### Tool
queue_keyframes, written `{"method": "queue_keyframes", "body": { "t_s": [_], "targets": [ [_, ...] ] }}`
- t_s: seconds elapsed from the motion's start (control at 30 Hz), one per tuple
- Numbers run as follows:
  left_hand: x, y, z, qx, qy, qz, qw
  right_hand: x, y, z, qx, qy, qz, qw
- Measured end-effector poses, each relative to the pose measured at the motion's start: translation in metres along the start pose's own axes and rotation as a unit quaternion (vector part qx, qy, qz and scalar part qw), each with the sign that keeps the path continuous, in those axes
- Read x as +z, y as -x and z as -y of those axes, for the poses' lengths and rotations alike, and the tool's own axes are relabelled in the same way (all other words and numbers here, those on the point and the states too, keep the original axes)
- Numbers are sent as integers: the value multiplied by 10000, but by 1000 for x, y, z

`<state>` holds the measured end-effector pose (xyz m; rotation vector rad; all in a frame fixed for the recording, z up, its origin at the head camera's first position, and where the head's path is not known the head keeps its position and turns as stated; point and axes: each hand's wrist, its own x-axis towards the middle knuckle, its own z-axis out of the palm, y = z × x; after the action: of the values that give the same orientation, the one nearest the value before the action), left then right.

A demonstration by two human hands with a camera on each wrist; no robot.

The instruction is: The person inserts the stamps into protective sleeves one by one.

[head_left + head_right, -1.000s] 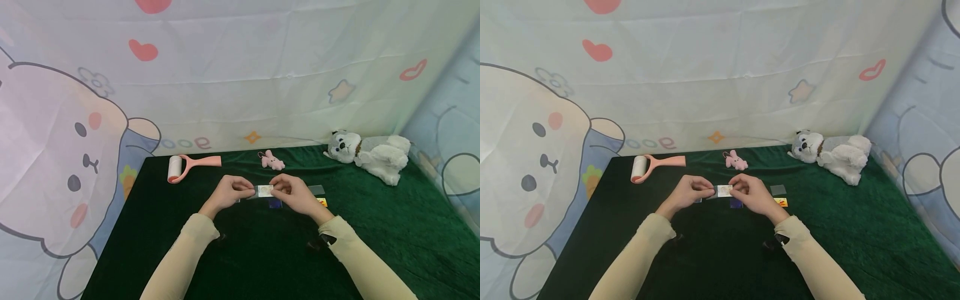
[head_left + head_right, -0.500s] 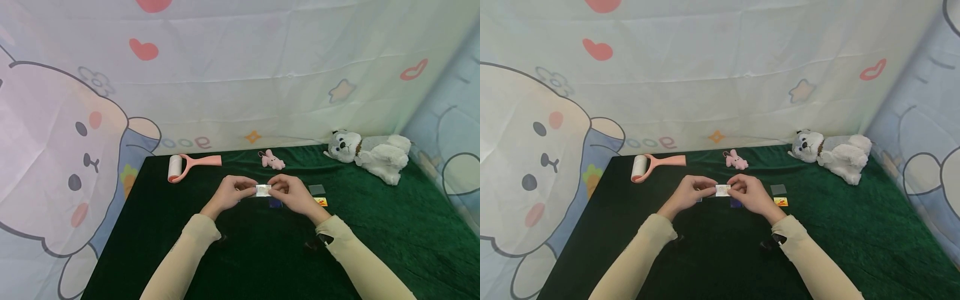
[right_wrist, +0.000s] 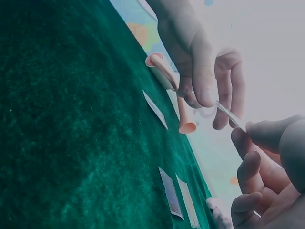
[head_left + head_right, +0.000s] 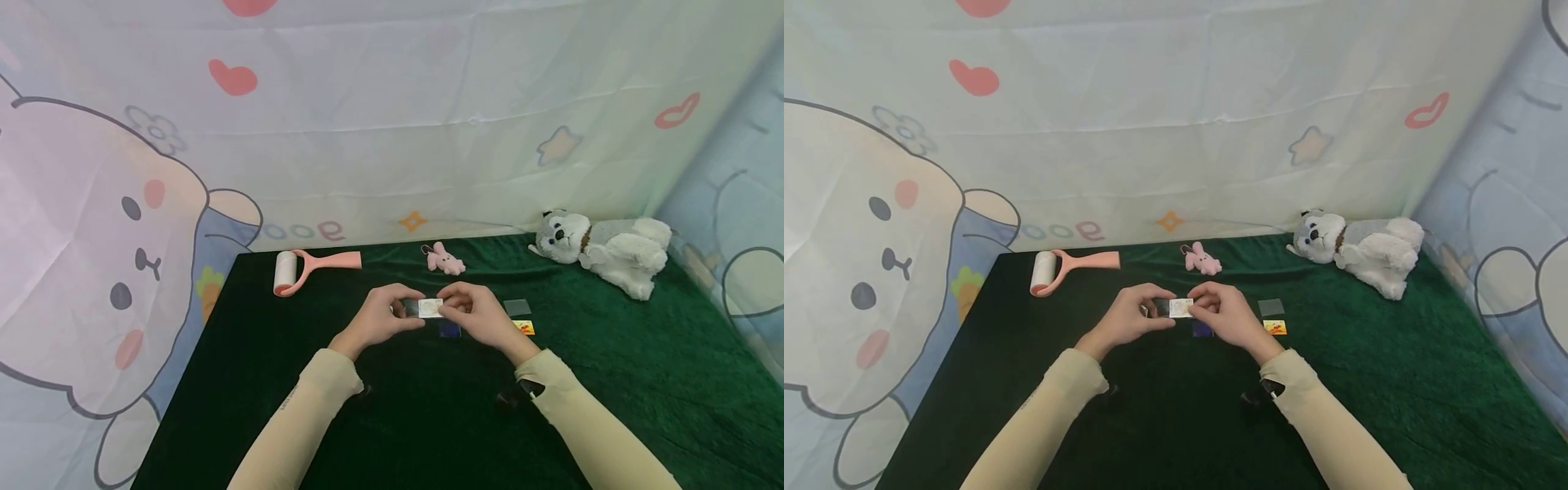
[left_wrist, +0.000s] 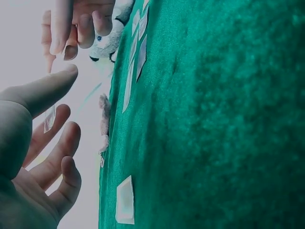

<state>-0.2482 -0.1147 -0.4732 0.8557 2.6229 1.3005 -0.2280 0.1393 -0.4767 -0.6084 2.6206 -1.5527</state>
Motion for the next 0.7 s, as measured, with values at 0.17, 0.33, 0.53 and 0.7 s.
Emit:
{"method": "queue_keyframes", "body": {
  "t_s": [0.17, 0.33, 0.53, 0.7],
  "targets": [
    [-1, 0, 1, -17, -15, -35, 10000, -2, 0, 0, 77, 18, -63, 9999],
    [-1, 0, 1, 32, 87, -67, 9999, -3, 1, 0, 31, -25, -77, 10000],
    [-1, 0, 1, 8, 142, -18, 9999, -3, -1, -2, 47, -54, 5, 10000],
    [-1, 0, 0, 73, 99, 9, 9999, -2, -3, -3, 32, -100, 91, 9999]
  ]
}}
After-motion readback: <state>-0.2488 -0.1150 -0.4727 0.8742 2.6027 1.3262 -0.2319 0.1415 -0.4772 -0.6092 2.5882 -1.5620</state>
